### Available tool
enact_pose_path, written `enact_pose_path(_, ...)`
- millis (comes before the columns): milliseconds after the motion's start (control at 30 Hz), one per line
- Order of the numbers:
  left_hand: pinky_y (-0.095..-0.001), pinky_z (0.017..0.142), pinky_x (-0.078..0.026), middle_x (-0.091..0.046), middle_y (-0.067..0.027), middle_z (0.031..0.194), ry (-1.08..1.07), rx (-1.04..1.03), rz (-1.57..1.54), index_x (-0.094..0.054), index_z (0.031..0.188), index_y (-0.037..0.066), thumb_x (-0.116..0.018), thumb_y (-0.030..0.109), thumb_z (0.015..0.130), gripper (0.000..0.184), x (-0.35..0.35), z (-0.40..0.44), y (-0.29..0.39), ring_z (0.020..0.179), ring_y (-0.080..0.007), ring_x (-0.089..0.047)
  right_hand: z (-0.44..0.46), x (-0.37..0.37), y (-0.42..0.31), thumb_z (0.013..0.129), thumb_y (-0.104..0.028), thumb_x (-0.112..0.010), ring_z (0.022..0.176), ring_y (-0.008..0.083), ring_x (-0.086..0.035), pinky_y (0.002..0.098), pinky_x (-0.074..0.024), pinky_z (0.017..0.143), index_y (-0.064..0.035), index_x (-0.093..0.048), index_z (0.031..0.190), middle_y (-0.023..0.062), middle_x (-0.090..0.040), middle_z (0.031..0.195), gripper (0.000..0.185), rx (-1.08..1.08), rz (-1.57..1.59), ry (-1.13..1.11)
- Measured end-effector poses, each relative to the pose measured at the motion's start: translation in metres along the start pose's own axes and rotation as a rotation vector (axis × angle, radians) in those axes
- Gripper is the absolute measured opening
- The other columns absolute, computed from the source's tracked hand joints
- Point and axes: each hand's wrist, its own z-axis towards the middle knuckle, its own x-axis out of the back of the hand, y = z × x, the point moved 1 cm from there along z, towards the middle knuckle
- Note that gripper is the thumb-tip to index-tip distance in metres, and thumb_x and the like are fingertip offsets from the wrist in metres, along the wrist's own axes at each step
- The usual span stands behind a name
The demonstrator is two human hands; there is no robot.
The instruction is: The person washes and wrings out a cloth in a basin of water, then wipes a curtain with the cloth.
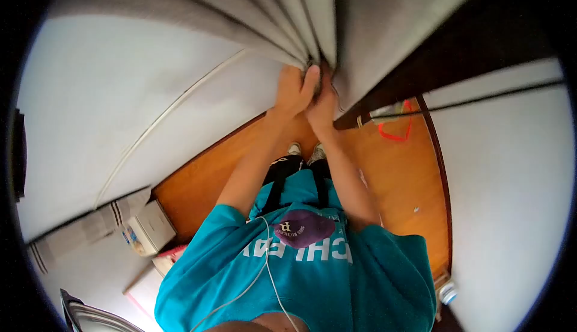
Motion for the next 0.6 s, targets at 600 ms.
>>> enact_pose_path(600, -0.0441, 0.111, -0.033, -0.033, -0.0334, 0.150, -0.606, 0.714, -0.056, -0.030, 0.149, -0.006, -0.048, 0.053, 0.099, 0.080, -0.090, -0.156, -0.053, 0.137, -0.0459, -0.036, -0.161, 0.068, 0.078, 0.102, -0.048, -0.047, 0.090, 0.0387, -0.067, 0.0446, -0.0493, 0.073, 0.0020, -0.055, 0.119, 0.0270, -0.066, 0.098, 0.053, -0.766, -0.044, 0.290)
